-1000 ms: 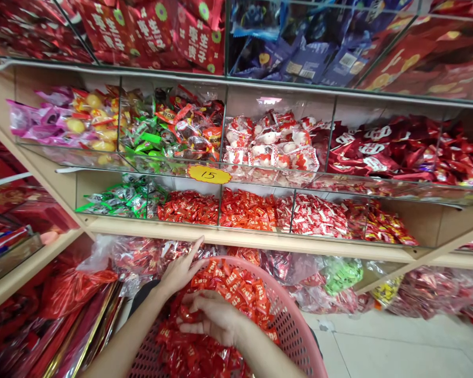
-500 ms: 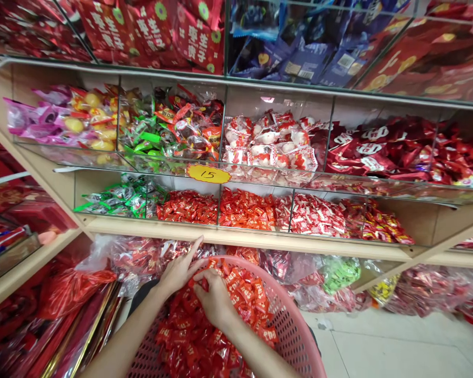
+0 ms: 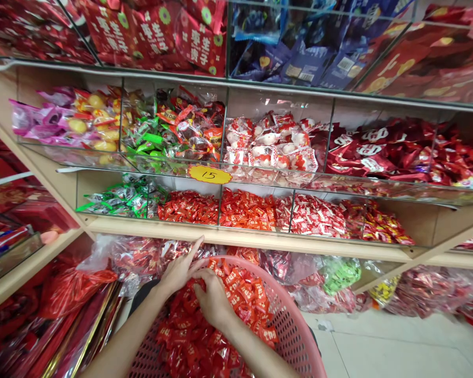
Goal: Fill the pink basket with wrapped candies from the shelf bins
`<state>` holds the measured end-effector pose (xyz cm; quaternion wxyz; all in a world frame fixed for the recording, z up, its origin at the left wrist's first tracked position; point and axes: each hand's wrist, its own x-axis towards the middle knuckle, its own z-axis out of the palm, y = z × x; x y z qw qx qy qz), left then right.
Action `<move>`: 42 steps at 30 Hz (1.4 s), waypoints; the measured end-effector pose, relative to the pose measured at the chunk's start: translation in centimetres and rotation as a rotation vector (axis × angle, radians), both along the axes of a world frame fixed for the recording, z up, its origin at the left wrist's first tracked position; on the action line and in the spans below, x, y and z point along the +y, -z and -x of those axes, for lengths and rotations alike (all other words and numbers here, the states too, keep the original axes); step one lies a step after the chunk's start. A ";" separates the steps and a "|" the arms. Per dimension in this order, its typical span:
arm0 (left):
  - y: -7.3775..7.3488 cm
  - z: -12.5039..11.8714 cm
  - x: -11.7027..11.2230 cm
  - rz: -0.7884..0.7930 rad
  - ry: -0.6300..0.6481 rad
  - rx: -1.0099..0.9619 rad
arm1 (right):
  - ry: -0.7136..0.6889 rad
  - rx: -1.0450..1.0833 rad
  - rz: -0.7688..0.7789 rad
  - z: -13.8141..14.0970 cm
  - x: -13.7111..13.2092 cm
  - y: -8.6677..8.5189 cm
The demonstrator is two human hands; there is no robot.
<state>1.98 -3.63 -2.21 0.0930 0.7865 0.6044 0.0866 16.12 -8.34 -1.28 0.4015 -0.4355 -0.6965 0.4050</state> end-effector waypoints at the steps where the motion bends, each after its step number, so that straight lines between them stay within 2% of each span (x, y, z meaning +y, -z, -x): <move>1: -0.1 0.0 0.0 0.004 -0.001 0.001 | -0.004 0.006 0.000 0.0 0.0 0.1; 10: -0.3 -0.1 -0.1 0.022 -0.004 -0.027 | -0.016 0.032 -0.020 0.0 0.3 0.3; 16: -0.6 0.1 0.0 0.078 -0.011 -0.174 | 0.012 -0.003 -0.012 -0.1 0.6 1.1; 20: -0.9 0.0 -0.1 0.124 -0.031 -0.214 | -0.003 0.028 -0.005 -0.1 0.5 0.7; 22: -1.0 0.0 -0.1 0.123 -0.033 -0.220 | -0.002 0.074 0.055 -0.2 0.4 0.1; 27: -1.0 -0.1 -0.2 0.124 -0.036 -0.204 | -0.014 0.211 0.353 -1.1 0.8 -1.1; 31: -0.8 -0.1 -0.1 0.124 -0.060 -0.199 | 0.020 0.131 0.373 -2.3 1.5 -1.4; 36: -0.7 -0.1 -0.2 0.131 -0.072 -0.179 | 0.045 0.016 0.214 -4.0 2.0 -1.6; 38: -0.8 -0.2 -0.2 0.128 -0.071 -0.172 | -0.002 -0.065 0.200 -4.5 1.5 -1.9; 42: -0.9 -0.3 -0.2 0.119 -0.071 -0.155 | -0.192 -0.329 0.217 -4.5 -0.4 -2.2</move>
